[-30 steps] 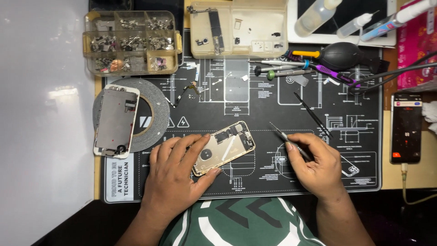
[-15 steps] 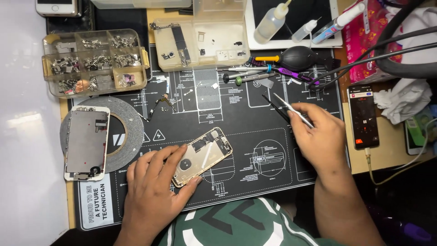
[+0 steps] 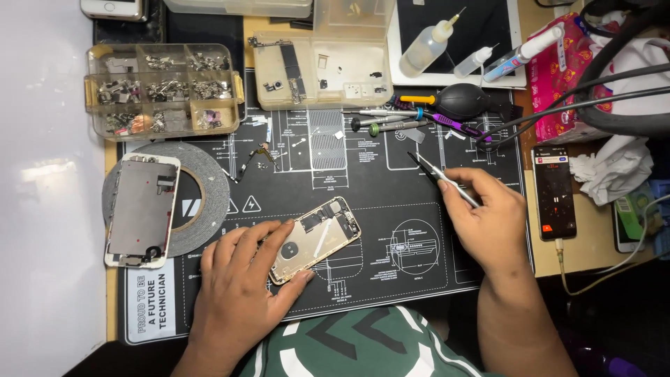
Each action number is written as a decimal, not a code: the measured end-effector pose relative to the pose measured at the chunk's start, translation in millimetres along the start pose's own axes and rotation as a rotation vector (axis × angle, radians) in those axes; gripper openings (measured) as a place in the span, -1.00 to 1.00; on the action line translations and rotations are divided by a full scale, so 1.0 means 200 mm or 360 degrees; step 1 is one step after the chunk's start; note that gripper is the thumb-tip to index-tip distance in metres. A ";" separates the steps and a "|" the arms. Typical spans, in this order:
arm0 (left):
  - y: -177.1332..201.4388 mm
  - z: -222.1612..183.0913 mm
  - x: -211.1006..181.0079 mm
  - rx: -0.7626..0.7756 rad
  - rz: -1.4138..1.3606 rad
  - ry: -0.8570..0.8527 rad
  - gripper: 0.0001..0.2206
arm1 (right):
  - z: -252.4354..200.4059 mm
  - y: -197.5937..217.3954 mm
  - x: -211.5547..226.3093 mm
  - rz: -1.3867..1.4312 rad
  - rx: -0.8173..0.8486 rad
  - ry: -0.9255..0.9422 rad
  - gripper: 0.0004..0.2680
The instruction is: A technician uses precision tools to disassemble or reassemble the internal components of a mobile phone on a specialized repair mat.
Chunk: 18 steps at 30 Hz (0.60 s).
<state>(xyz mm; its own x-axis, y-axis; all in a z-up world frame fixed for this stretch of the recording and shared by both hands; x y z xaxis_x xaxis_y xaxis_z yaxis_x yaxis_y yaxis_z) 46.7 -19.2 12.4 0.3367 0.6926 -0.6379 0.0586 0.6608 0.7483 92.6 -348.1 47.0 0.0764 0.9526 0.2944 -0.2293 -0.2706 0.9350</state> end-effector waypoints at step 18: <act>-0.07 0.19 -0.08 -0.0183 -0.0763 -0.0140 -0.72 | -0.23 -0.08 0.38 0.0730 0.0622 0.0135 -0.86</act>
<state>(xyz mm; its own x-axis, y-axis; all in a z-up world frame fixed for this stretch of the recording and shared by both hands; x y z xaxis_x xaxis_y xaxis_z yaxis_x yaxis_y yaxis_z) 75.5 -50.6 18.5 0.3754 0.2792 -0.8838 0.1238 0.9299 0.3463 58.0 -264.4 45.0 -0.0270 0.7301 0.6828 0.1542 -0.6718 0.7245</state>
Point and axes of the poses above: each hand's wrist, its own z-axis towards the middle knuckle, its own y-axis out of the back of the hand, x = y × z, the point moved 4 cm from there along z, towards the middle knuckle, and after that the axes turned 14 degrees about -z, right-handed, at the moved point
